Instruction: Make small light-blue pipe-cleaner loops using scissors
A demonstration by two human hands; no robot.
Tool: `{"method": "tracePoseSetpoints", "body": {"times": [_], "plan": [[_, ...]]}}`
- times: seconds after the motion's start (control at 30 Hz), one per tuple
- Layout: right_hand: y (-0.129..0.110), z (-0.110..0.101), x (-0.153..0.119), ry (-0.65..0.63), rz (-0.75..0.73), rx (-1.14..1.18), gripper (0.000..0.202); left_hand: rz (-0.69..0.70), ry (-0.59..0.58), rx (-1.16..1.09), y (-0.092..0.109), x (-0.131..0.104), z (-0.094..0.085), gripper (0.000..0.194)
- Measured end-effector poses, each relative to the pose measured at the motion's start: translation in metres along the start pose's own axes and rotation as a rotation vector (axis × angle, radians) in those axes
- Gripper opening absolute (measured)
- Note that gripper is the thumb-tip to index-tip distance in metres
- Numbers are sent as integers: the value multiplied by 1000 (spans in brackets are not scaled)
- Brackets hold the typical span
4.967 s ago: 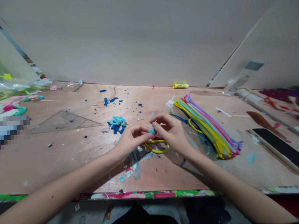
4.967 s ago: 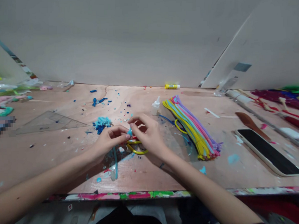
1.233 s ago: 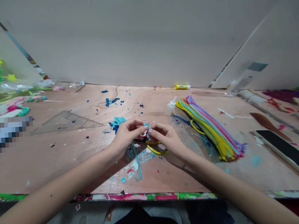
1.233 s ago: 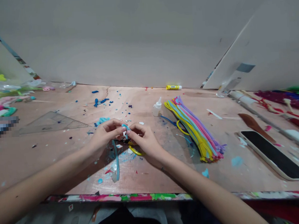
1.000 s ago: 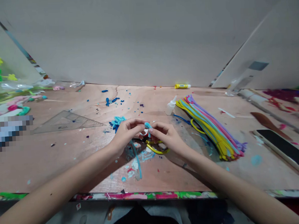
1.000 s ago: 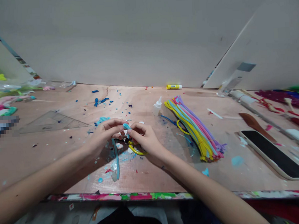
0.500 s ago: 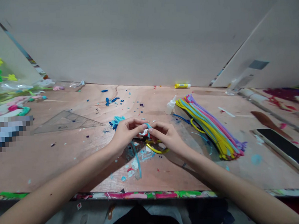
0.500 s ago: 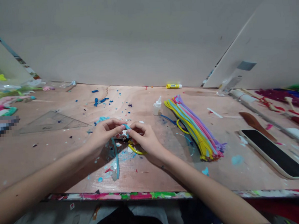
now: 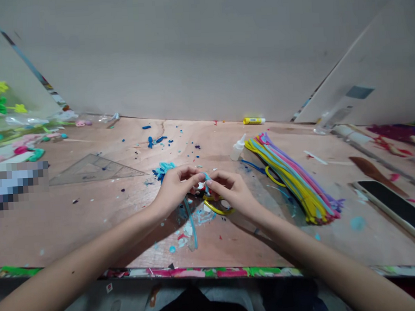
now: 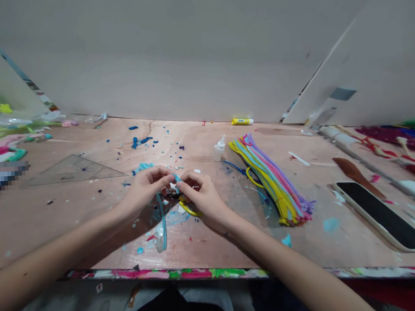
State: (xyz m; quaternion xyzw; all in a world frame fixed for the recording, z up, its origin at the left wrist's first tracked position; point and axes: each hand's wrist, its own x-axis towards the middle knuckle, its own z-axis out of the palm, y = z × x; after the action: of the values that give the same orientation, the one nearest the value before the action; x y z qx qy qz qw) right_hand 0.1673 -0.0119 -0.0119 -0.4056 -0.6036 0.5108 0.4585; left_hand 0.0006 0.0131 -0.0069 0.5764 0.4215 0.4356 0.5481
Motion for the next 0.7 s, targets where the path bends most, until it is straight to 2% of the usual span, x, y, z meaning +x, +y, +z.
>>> {"method": "tracePoseSetpoints", "body": {"times": [0.47, 0.57, 0.7], "plan": [[3, -3, 4, -27, -62, -12, 18, 15, -90, 36, -1, 3, -4, 20], [6, -4, 4, -38, 37, 71, 21, 17, -100, 32, -2, 4, -5, 20], [11, -10, 8, -146, 294, 376, 26, 14, -135, -64, 0, 5, -5, 18]]}}
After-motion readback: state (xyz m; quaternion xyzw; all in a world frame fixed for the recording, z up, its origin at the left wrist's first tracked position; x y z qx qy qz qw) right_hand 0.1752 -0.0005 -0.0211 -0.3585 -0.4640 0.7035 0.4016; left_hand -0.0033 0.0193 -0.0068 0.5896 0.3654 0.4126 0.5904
